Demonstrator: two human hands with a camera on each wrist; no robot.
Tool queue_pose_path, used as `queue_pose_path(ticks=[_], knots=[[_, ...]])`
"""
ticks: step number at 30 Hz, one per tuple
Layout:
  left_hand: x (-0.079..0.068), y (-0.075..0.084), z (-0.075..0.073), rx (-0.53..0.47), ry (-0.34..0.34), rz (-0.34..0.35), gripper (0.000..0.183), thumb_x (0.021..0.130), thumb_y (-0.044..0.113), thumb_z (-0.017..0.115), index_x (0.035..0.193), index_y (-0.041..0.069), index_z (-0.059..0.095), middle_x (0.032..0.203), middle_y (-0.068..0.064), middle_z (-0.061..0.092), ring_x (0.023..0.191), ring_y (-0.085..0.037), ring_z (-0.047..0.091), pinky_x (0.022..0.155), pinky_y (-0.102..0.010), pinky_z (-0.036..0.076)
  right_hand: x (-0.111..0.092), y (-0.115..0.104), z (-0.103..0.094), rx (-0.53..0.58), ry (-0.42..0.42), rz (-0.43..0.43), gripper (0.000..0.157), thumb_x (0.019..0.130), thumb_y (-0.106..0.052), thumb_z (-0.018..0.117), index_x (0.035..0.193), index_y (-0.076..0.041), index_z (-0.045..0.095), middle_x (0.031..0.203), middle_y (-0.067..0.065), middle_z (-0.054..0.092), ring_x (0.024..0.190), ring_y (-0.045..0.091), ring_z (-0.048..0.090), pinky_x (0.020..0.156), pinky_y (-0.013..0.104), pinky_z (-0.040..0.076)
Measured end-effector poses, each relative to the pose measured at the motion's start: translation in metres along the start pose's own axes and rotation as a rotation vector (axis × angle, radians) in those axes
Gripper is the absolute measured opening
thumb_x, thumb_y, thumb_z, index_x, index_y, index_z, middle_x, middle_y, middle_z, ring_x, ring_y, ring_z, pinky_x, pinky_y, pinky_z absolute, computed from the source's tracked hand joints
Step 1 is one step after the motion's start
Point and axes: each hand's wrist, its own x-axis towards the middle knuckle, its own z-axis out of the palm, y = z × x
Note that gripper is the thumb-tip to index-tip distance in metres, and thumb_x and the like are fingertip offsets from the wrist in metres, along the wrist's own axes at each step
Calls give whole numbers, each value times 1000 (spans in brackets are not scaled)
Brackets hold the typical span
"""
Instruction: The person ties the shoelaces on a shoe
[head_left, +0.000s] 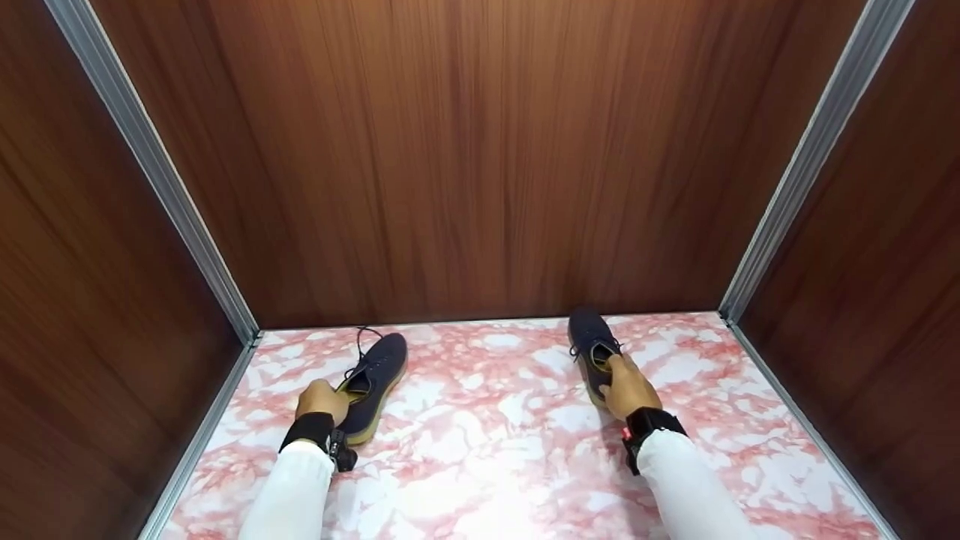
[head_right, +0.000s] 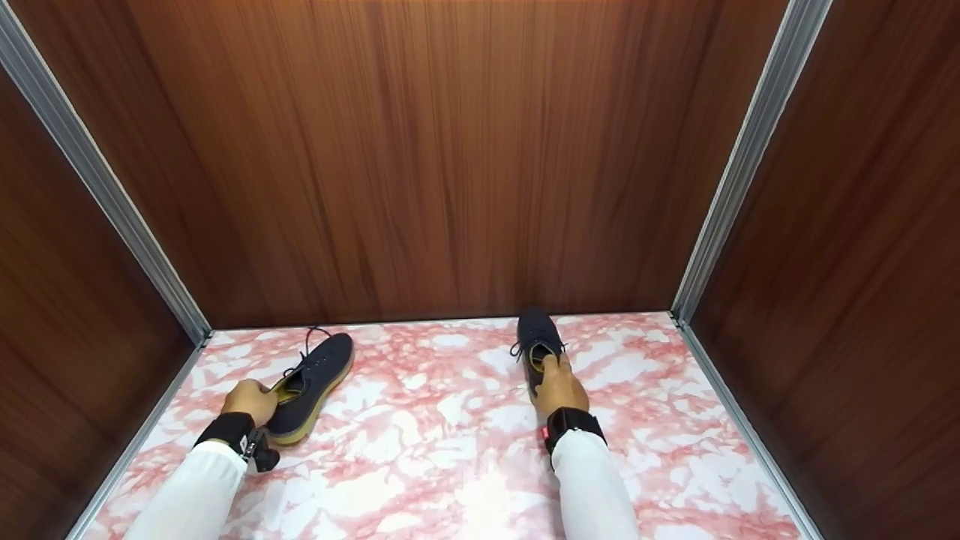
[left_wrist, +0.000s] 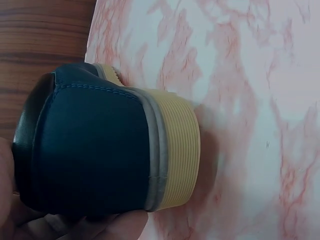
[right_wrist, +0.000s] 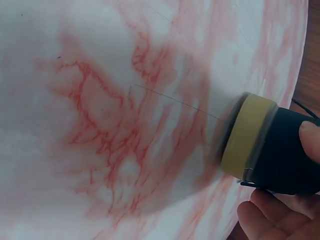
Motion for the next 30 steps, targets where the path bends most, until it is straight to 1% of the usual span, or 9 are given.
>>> queue_pose_path(ticks=[7, 12, 15, 19, 24, 26, 30], knots=[[-4, 11, 3, -68, 0, 11, 32, 95, 16, 52, 104, -11, 68, 107, -31, 72, 104, -45, 68, 97, -56, 53, 0, -3, -11, 29, -6, -13, 63, 95, -21, 75, 148, -2, 46, 161, 35, 36, 140, 54, 49, 114, 64, 43], [-11, 19, 7, -105, 17, 34, 32, 96, 17, 55, 106, -10, 70, 109, -30, 73, 106, -46, 69, 97, -56, 53, 1, -11, -17, 59, 16, -34, 68, 95, -25, 75, 152, -5, 43, 162, 35, 34, 143, 55, 45, 116, 66, 40], [-17, 26, 10, -118, 25, 44, 31, 97, 18, 55, 106, -8, 72, 109, -28, 74, 106, -45, 69, 96, -55, 54, 1, -18, -20, 70, 29, -43, 70, 95, -27, 75, 154, -6, 42, 164, 36, 30, 145, 56, 41, 118, 67, 37], [-23, 35, 15, -131, 38, 64, 29, 95, 18, 56, 103, -4, 74, 107, -25, 75, 104, -42, 71, 95, -54, 54, -1, -29, -23, 91, 64, -60, 72, 95, -30, 74, 155, -8, 41, 165, 33, 31, 147, 53, 41, 120, 65, 37], [-30, 47, 20, -142, 61, 99, 27, 94, 17, 56, 100, -1, 75, 104, -22, 76, 101, -39, 71, 92, -52, 55, -3, -48, -22, 141, 127, -99, 72, 94, -33, 75, 155, -10, 44, 164, 26, 39, 144, 50, 47, 119, 61, 40], [-33, 51, 22, -146, 68, 112, 26, 93, 17, 56, 98, 0, 75, 102, -21, 76, 99, -38, 72, 90, -51, 55, -4, -56, -21, 162, 143, -114, 73, 93, -33, 76, 155, -11, 44, 164, 24, 40, 145, 49, 47, 121, 60, 39], [-41, 61, 26, -162, 77, 134, 24, 92, 16, 56, 96, 1, 75, 98, -19, 77, 93, -34, 72, 85, -49, 55, -7, -72, -18, 197, 173, -156, 75, 91, -32, 79, 154, -9, 45, 163, 26, 41, 149, 47, 43, 125, 59, 34]])
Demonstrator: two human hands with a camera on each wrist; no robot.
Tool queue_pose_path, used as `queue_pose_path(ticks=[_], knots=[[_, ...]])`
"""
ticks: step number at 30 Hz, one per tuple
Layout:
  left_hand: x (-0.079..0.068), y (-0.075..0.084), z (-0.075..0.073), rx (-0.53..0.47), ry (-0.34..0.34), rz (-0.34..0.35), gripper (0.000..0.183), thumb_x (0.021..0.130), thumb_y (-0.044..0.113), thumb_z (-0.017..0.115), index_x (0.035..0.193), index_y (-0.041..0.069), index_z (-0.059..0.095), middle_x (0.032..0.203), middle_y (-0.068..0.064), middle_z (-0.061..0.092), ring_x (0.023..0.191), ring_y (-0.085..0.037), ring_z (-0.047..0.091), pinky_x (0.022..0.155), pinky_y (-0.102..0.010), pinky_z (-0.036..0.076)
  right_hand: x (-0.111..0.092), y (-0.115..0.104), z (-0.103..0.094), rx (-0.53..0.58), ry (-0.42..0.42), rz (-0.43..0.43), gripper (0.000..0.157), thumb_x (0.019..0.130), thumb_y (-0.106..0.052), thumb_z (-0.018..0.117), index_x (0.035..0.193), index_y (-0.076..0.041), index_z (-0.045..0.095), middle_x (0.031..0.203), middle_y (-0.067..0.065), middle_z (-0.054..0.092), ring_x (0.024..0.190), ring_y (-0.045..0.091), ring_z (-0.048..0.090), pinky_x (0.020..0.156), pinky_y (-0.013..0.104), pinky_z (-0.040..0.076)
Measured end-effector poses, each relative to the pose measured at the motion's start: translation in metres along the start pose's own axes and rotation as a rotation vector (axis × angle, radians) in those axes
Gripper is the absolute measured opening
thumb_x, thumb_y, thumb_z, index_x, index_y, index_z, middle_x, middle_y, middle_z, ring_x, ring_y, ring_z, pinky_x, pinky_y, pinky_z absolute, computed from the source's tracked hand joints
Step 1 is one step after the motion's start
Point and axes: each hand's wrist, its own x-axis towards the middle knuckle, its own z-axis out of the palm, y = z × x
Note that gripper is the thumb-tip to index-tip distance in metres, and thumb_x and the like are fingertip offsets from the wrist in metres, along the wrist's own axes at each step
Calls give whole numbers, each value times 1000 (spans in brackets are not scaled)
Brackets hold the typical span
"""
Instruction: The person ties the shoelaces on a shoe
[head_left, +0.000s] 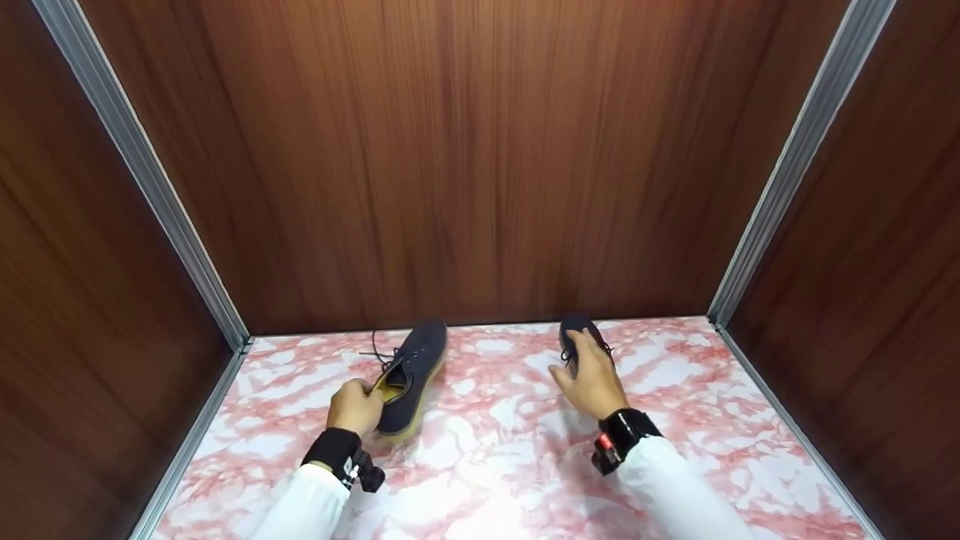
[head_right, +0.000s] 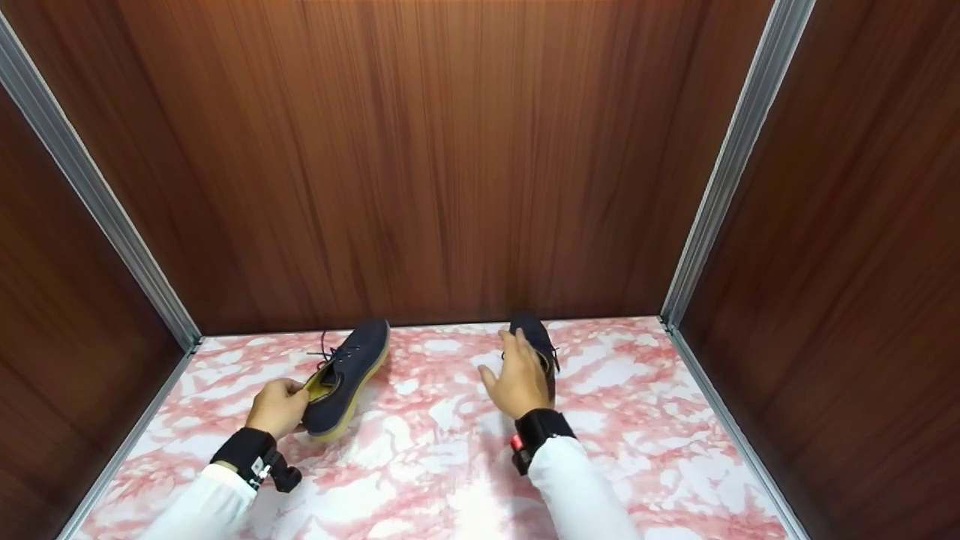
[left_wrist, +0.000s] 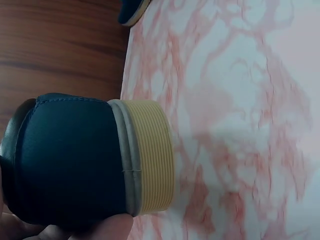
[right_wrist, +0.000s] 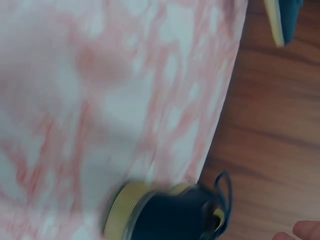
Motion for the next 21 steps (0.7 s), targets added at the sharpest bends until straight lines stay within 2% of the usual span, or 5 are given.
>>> queue_pose_path(ticks=[7, 14, 18, 21], knots=[[-10, 15, 6, -40, 11, 28, 22, 92, 16, 58, 97, 3, 75, 96, -15, 76, 91, -31, 71, 81, -46, 55, -8, -29, 13, 96, -6, -18, 77, 93, -32, 79, 156, -7, 44, 165, 23, 39, 154, 41, 38, 127, 55, 31], [-20, 27, 13, -75, 1, 48, 23, 93, 16, 59, 102, 4, 76, 98, -13, 77, 91, -28, 71, 79, -42, 55, -17, -47, 30, 197, 6, -18, 71, 94, -27, 78, 154, -6, 46, 156, 21, 53, 144, 40, 51, 121, 54, 41], [-25, 32, 19, -88, -1, 56, 21, 92, 16, 61, 101, 4, 76, 94, -10, 76, 88, -25, 70, 77, -40, 54, -25, -55, 40, 275, -33, 16, 70, 96, -28, 76, 156, -8, 44, 157, 20, 52, 140, 44, 54, 117, 57, 44], [-29, 35, 24, -97, -2, 75, 19, 91, 15, 62, 98, 4, 76, 91, -9, 75, 84, -24, 68, 74, -39, 53, -32, -61, 48, 361, -93, 73, 71, 99, -33, 72, 159, -12, 40, 159, 23, 48, 137, 48, 55, 114, 59, 47]])
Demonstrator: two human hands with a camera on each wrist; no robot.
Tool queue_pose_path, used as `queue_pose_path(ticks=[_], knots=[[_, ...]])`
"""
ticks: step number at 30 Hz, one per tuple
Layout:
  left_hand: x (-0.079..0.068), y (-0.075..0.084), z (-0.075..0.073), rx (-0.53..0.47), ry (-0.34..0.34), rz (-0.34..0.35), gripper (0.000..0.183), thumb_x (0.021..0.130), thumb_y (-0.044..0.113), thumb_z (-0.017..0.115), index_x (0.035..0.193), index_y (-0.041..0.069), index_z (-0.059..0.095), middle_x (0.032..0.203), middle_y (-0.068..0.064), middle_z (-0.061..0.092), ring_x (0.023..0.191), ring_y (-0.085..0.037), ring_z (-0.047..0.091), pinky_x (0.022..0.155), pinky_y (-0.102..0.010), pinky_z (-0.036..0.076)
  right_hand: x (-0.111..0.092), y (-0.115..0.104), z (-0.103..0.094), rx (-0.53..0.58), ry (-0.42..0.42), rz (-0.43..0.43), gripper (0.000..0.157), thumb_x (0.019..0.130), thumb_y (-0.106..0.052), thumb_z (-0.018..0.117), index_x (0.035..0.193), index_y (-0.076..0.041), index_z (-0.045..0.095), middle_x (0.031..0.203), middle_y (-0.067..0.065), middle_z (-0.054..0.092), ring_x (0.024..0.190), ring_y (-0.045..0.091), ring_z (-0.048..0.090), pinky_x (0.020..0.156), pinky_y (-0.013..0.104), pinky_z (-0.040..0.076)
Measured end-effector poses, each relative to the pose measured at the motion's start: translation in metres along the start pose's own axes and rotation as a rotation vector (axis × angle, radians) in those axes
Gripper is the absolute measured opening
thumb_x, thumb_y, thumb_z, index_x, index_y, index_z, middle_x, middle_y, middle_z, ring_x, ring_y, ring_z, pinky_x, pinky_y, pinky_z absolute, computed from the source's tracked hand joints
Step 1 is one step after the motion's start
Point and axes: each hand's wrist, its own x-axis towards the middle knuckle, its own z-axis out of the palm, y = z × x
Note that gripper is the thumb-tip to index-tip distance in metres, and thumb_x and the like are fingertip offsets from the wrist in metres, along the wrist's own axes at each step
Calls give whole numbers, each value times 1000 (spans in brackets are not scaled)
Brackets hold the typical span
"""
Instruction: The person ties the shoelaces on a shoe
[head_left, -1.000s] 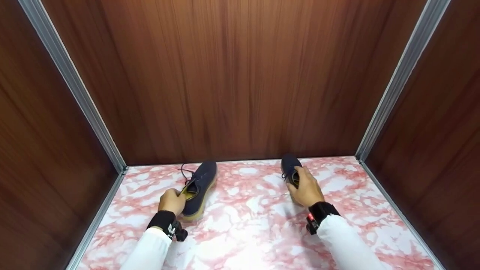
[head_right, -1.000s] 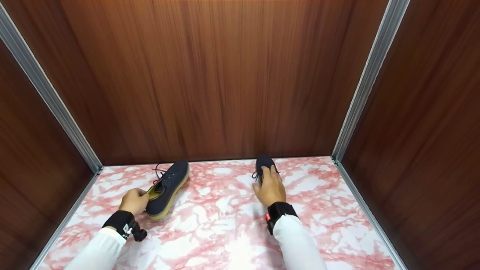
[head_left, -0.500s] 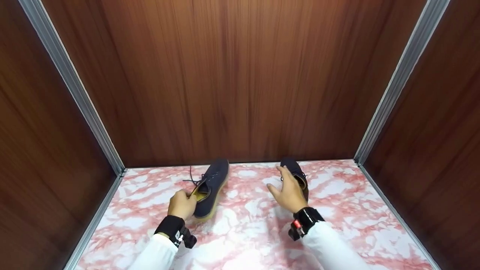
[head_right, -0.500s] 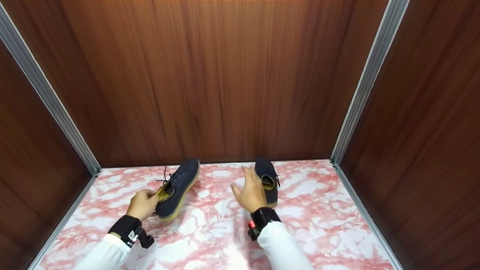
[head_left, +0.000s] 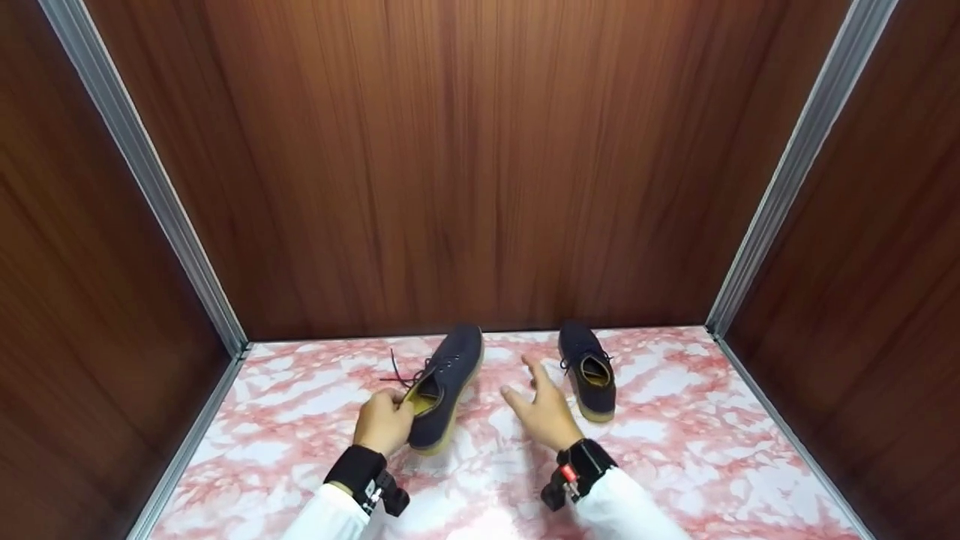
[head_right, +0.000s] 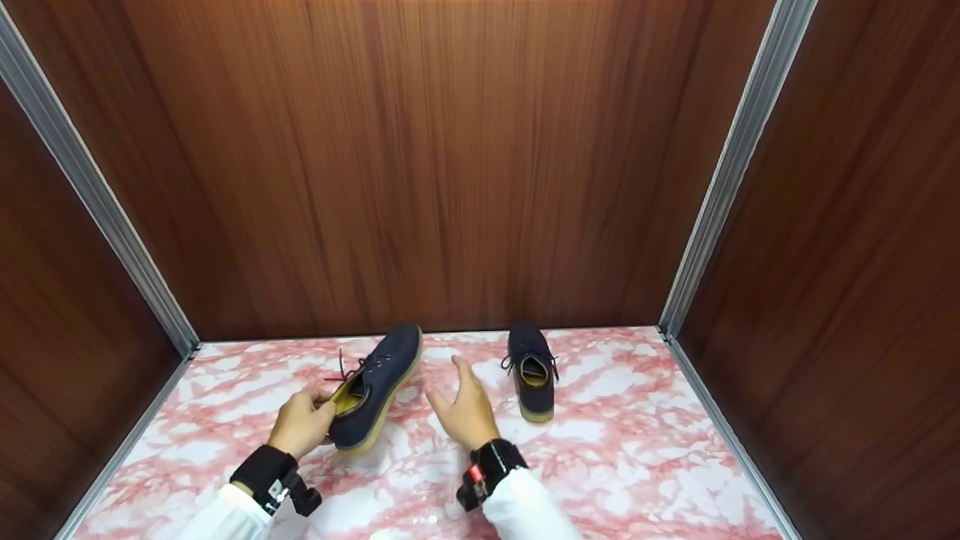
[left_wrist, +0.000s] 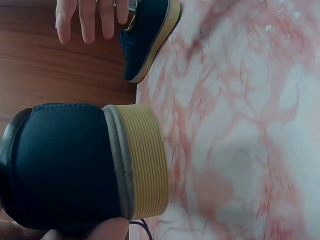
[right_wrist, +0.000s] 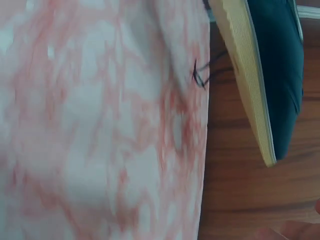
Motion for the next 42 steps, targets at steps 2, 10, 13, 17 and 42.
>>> queue_pose_path(ticks=[2, 10, 13, 17, 42], knots=[[-2, 1, 4, -1, 0, 15, 18, 90, 15, 62, 96, 5, 75, 88, -8, 74, 82, -23, 67, 72, -37, 53, -4, 0, 7, 57, -36, 34, 72, 100, -36, 69, 160, -11, 37, 159, 29, 45, 135, 52, 56, 111, 60, 49], [-12, 5, 16, -3, 2, 53, 15, 89, 13, 63, 92, 5, 75, 84, -7, 73, 78, -21, 66, 70, -37, 52, -18, -10, 31, 268, -114, 142, 81, 101, -43, 66, 163, -6, 30, 162, 31, 38, 148, 49, 43, 112, 59, 49], [-14, 7, 20, -4, -14, 49, 15, 89, 14, 63, 93, 6, 75, 83, -6, 72, 77, -20, 64, 68, -35, 51, -20, -12, 38, 339, -137, 177, 83, 101, -44, 65, 164, -6, 27, 160, 35, 38, 149, 49, 41, 105, 59, 54], [-19, 9, 25, -9, -25, 53, 14, 89, 14, 63, 93, 8, 74, 83, -5, 72, 76, -19, 64, 67, -35, 50, -23, -13, 45, 401, -161, 210, 85, 102, -42, 65, 165, -5, 22, 155, 39, 42, 130, 44, 60, 93, 54, 60], [-37, 10, 50, -6, -74, 146, 5, 85, 14, 65, 87, 10, 65, 76, -2, 65, 71, -15, 58, 65, -33, 48, -29, 0, 49, 453, -157, 272, 97, 93, -29, 77, 163, 1, 17, 135, 41, 59, 100, 34, 76, 76, 45, 65]])
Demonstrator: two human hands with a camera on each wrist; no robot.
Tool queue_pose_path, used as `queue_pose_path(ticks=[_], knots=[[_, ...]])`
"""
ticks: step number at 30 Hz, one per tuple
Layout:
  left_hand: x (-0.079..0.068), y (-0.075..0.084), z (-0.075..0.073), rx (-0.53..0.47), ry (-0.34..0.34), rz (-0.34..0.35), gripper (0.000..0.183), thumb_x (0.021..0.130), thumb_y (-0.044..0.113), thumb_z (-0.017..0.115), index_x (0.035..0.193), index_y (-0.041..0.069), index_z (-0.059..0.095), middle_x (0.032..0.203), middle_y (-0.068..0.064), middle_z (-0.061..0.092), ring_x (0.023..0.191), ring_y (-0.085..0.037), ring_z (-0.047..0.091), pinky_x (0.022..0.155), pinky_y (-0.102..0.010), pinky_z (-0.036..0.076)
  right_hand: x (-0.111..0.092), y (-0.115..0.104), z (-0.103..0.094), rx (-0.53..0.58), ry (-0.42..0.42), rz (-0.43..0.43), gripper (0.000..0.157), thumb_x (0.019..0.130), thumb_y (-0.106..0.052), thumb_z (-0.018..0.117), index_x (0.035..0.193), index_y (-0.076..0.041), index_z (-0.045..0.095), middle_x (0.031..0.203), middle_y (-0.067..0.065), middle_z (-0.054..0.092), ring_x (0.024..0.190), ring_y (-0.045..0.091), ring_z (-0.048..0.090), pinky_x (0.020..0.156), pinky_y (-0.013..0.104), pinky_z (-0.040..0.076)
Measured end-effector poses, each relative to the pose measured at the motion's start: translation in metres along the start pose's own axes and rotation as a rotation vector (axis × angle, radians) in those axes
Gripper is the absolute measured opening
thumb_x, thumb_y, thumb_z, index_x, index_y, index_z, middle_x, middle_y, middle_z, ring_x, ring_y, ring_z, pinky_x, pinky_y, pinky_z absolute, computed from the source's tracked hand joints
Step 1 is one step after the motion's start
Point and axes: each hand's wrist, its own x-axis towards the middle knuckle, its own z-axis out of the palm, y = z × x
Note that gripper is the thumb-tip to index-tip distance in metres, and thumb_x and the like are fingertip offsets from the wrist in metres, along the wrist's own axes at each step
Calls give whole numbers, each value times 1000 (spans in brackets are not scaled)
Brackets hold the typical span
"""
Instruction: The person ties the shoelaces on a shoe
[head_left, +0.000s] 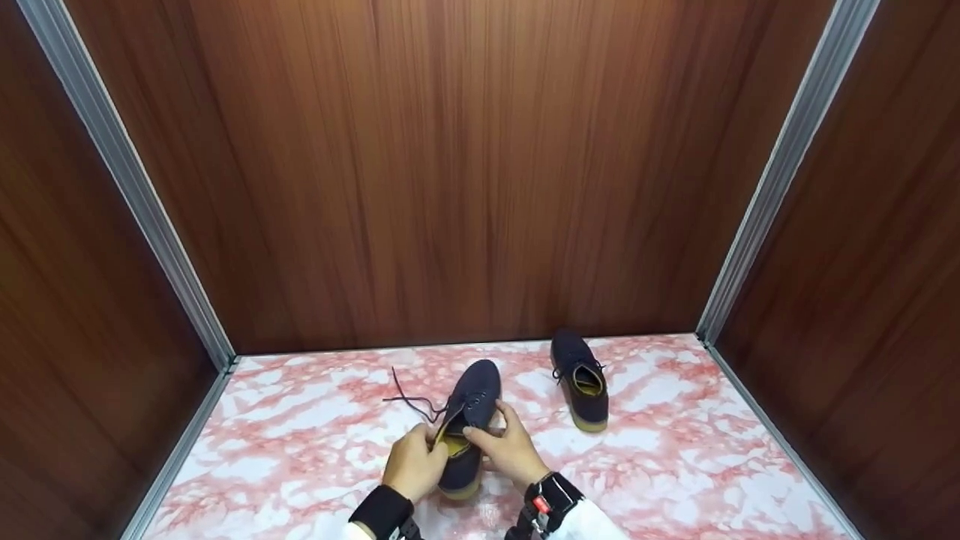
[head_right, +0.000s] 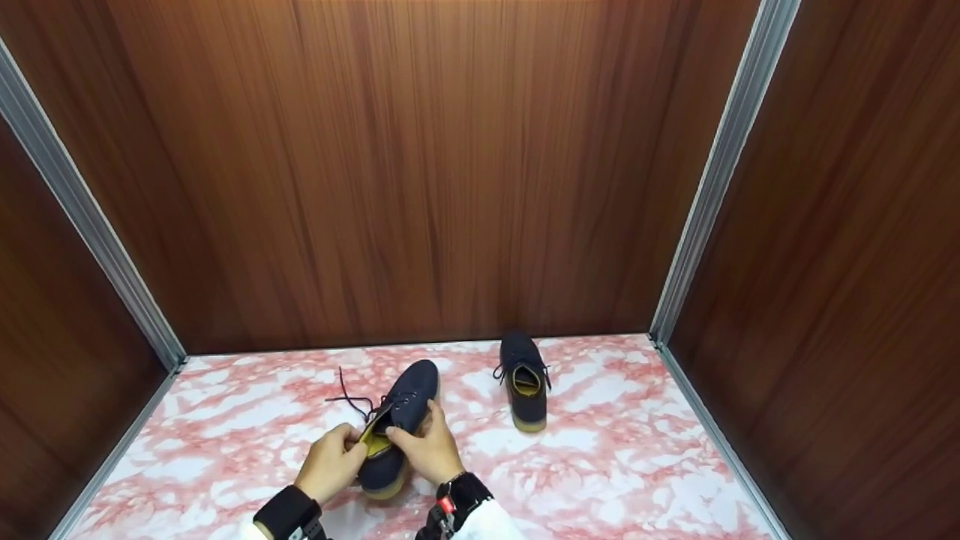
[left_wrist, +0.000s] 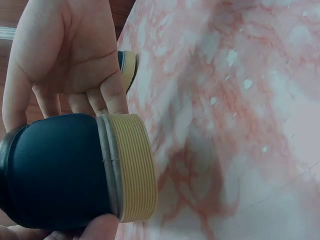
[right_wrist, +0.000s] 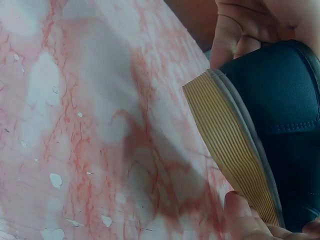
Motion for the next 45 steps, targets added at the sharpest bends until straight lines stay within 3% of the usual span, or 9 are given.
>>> queue_pose_path(ticks=[9, 14, 17, 21, 24, 28, 32, 39, 45], knots=[[-12, -6, 6, -110, -71, -52, 16, 88, 19, 64, 98, 8, 69, 87, -4, 73, 77, -13, 64, 69, -32, 55, -13, 10, -7, 8, 14, 57, 92, 92, -24, 74, 163, -1, 20, 128, 32, 66, 93, 29, 76, 76, 46, 66], [-17, -16, 7, -255, -185, -105, 32, 100, 31, 62, 110, 2, 73, 95, -10, 75, 74, -13, 66, 65, -30, 58, -21, 12, -13, 36, -35, 76, 91, 92, -23, 74, 164, -4, 22, 119, 25, 71, 88, 24, 77, 75, 45, 66], [-18, -23, 9, -290, -241, -117, 40, 105, 38, 56, 108, 3, 74, 94, -9, 74, 78, -12, 64, 72, -30, 55, -26, 11, -16, 35, -73, 81, 90, 92, -24, 75, 164, -5, 23, 116, 23, 72, 85, 22, 77, 75, 44, 66], [-15, -28, 12, -362, -281, -148, 47, 109, 40, 49, 104, 0, 74, 96, -11, 75, 81, -12, 67, 80, -35, 57, -32, 8, -22, 56, -107, 79, 91, 93, -21, 75, 164, -4, 22, 123, 26, 71, 96, 25, 76, 82, 45, 65], [-10, -26, 14, -439, -304, -192, 49, 110, 41, 47, 115, -1, 72, 108, -15, 76, 84, -14, 71, 86, -41, 61, -35, 2, -27, 77, -115, 73, 91, 93, -19, 76, 164, -3, 21, 127, 27, 69, 107, 30, 74, 92, 44, 62], [-3, -23, 18, -536, -311, -247, 49, 110, 39, 47, 125, -2, 70, 119, -19, 74, 86, -15, 73, 87, -43, 62, -37, -3, -34, 71, -126, 65, 90, 93, -18, 76, 164, -3, 22, 128, 26, 70, 112, 31, 73, 96, 42, 61], [2, -21, 25, -605, -298, -284, 49, 109, 41, 51, 122, -3, 70, 118, -17, 74, 85, -16, 72, 82, -38, 64, -41, -1, -40, 48, -136, 66, 89, 93, -18, 76, 164, -5, 24, 128, 25, 70, 111, 29, 73, 95, 40, 60], [1, -24, 31, -613, -266, -290, 40, 107, 38, 56, 105, 0, 70, 106, -9, 70, 79, -15, 70, 74, -37, 63, -48, 8, -44, 37, -170, 68, 86, 93, -17, 74, 163, -6, 26, 127, 24, 71, 113, 30, 71, 97, 39, 58], [-6, -24, 35, -656, -278, -322, 39, 106, 33, 59, 117, -4, 64, 110, -12, 66, 82, -16, 69, 72, -34, 63, -55, 15, -47, 63, -215, 104, 88, 92, -15, 72, 165, -8, 22, 127, 25, 69, 108, 29, 72, 89, 45, 63]])
